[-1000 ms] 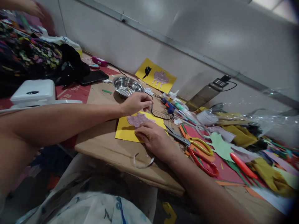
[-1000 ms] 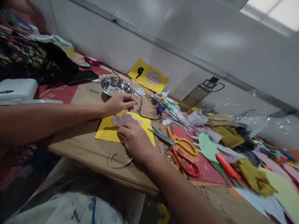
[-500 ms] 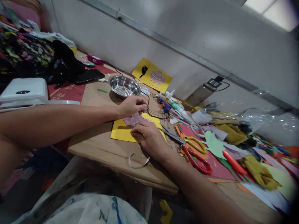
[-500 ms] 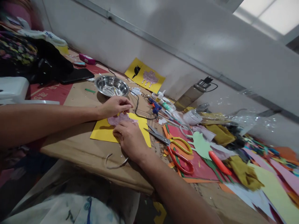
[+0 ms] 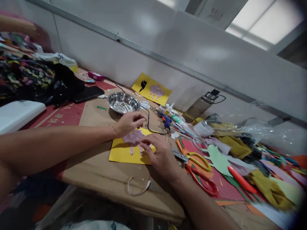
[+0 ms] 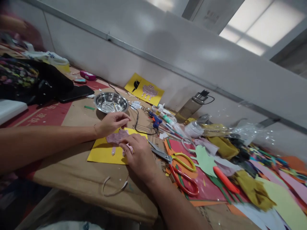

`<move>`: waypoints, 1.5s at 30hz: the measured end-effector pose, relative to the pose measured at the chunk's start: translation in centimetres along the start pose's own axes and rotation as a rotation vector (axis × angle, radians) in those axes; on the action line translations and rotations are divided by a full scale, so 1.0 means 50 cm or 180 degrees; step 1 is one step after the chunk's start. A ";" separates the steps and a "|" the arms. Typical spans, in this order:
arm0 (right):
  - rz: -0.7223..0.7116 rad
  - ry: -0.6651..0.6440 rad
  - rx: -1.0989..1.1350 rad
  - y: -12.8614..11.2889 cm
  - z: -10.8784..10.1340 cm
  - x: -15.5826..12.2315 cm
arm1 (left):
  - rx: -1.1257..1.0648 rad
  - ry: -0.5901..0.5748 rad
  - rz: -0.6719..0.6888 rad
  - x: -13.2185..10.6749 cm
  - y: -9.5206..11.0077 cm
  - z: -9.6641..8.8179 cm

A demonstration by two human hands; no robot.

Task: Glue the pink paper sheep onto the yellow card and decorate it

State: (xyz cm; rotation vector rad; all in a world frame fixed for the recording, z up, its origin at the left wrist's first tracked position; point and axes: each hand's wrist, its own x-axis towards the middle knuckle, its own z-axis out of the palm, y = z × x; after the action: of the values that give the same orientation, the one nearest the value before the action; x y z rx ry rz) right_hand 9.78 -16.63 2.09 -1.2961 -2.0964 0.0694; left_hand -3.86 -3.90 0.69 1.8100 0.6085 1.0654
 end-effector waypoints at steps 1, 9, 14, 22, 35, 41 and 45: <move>-0.0010 -0.0006 -0.0011 0.005 0.001 0.000 | 0.0038 -0.0052 0.0013 -0.001 0.002 0.000; -0.0147 0.0122 -0.0175 0.021 -0.001 0.003 | 0.0466 -0.0334 0.0202 -0.009 0.029 -0.008; -0.0124 0.0248 -0.0226 0.027 -0.008 0.008 | 0.0502 -0.0401 0.0006 -0.020 0.029 -0.010; -0.0122 0.0556 -0.0291 0.041 -0.021 0.012 | 0.1003 0.0436 0.0345 0.051 0.062 -0.089; -0.0116 0.0639 -0.0309 0.051 -0.022 0.020 | 0.2262 0.0919 -0.0857 0.138 -0.089 -0.291; -0.0021 0.0528 -0.0312 0.052 -0.029 0.021 | 0.1584 0.1121 -0.0865 0.141 -0.087 -0.267; 0.0083 0.0455 -0.0299 0.055 -0.029 0.024 | 0.0917 0.1165 -0.0962 0.136 -0.094 -0.249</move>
State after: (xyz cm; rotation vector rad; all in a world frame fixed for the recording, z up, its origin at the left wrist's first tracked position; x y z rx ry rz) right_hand 12.36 -14.68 2.80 -1.3431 -1.9818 -0.1084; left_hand -11.04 9.17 1.81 1.6968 1.2698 1.1495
